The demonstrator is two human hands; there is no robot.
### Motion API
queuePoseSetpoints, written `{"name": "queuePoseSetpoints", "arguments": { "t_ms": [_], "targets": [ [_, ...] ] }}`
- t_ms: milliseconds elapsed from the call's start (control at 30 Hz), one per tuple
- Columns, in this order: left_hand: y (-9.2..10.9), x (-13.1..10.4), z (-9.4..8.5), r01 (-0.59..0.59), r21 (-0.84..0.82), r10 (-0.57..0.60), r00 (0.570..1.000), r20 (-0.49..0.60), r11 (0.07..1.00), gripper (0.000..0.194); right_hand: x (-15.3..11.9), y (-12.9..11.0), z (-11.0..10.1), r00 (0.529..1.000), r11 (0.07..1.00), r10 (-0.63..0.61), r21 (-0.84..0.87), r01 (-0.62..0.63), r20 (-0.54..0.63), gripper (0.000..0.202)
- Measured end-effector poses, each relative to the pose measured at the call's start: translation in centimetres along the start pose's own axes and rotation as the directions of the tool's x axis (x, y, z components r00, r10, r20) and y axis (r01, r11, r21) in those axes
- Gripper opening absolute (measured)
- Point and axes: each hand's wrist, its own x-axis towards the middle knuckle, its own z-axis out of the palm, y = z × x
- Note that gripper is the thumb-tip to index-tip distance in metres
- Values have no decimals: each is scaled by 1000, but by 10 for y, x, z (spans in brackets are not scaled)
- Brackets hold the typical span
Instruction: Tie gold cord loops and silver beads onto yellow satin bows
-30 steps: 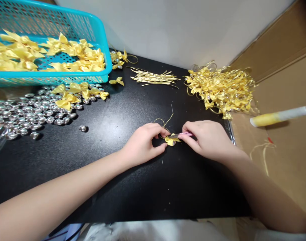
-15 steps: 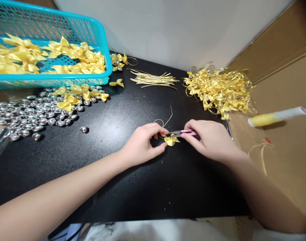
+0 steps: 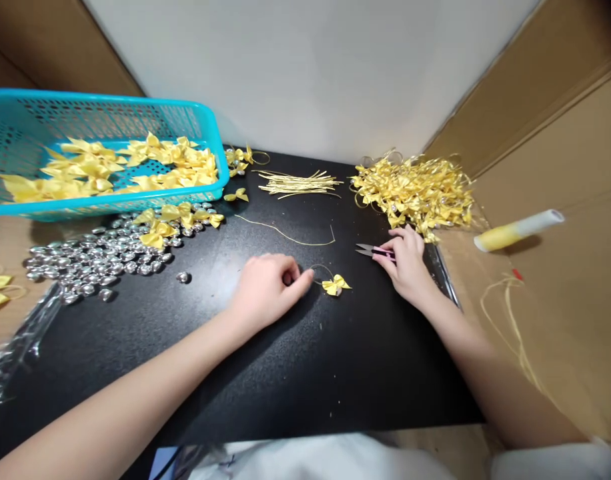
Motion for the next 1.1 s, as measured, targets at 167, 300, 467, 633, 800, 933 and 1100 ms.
{"name": "queuePoseSetpoints", "arguments": {
  "t_ms": [167,300,467,633,800,933,1100],
  "targets": [
    [14,-4,7,-31,102,26,998,55,994,35,-2,-23,-12,999,999,-36,-5,36,29,20],
    [13,-5,9,-39,100,35,999,39,994,31,-1,-75,-23,980,995,-96,18,95,173,20],
    [11,-11,13,-70,109,70,998,5,992,30,8,-113,-18,918,951,-159,-193,241,363,27],
    [4,-16,13,-73,0,73,996,-47,997,29,5,-105,-13,922,929,-255,-191,317,291,26],
    [8,-21,13,-123,-414,135,991,-1,902,38,-10,-105,-11,941,954,-294,5,299,-169,34],
    [15,-27,16,-138,-546,191,981,41,827,38,-18,-113,-6,907,937,-311,68,343,-284,34],
    [18,-30,19,-144,-522,179,984,17,841,35,-22,-116,-4,905,934,-303,96,344,-299,30]
  ]
}}
